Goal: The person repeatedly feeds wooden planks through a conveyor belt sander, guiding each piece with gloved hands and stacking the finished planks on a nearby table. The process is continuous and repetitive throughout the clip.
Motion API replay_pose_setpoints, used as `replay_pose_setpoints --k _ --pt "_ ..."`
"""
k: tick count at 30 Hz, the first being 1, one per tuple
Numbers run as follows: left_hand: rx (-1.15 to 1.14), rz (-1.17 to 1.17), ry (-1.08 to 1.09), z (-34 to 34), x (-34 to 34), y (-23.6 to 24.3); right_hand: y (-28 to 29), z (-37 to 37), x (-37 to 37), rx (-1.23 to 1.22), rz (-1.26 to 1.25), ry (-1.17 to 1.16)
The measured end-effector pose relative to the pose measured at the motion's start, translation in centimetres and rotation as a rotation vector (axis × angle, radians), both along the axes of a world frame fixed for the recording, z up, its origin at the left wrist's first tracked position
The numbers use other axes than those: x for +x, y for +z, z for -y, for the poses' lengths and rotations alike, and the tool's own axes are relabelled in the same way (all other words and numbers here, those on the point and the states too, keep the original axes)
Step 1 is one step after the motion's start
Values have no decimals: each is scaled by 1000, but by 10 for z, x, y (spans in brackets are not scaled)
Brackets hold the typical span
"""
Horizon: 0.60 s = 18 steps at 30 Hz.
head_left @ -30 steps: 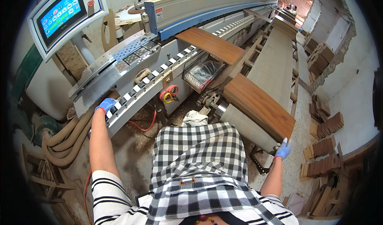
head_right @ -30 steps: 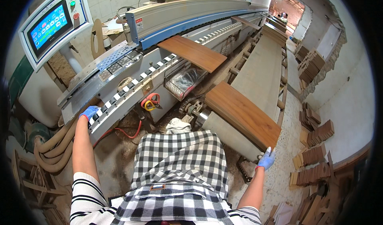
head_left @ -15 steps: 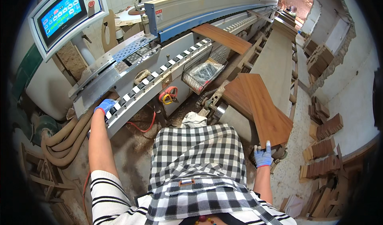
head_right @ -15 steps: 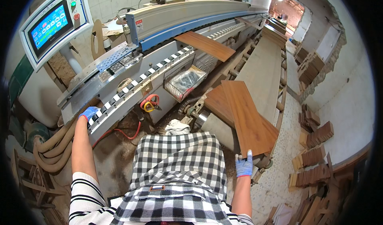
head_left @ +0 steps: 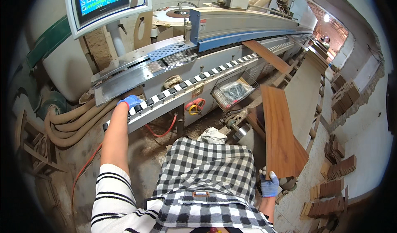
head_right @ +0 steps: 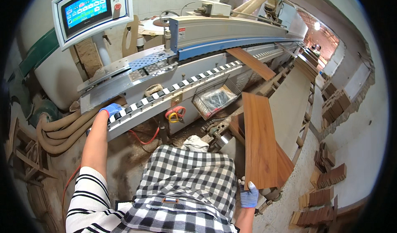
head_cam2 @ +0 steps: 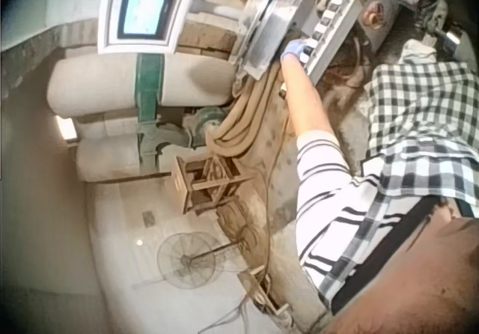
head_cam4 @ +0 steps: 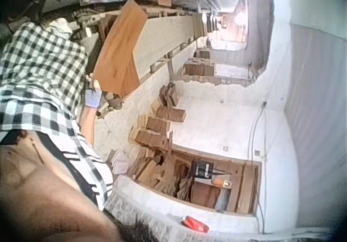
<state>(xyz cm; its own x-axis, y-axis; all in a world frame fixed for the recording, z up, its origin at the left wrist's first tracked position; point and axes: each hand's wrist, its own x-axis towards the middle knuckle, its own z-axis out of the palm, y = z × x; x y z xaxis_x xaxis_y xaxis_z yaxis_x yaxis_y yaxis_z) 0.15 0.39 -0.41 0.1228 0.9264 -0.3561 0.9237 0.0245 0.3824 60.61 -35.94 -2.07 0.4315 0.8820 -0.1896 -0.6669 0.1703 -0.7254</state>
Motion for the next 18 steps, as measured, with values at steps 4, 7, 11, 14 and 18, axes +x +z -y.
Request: replay_pose_setpoints --k 4,7,11,14,18 --pt "132 36 -68 0 -4 -7 26 -9 -22 -3 49 135" --pt "108 47 -24 1 2 -3 45 -32 -49 14 -7 282" --pt "102 50 -32 -4 -1 -8 66 -74 -98 45 63 480" --pt "12 48 -30 1 10 6 77 -99 -135 51 138 647" --pt "-21 -8 36 -2 8 2 78 -120 -181 59 160 890"
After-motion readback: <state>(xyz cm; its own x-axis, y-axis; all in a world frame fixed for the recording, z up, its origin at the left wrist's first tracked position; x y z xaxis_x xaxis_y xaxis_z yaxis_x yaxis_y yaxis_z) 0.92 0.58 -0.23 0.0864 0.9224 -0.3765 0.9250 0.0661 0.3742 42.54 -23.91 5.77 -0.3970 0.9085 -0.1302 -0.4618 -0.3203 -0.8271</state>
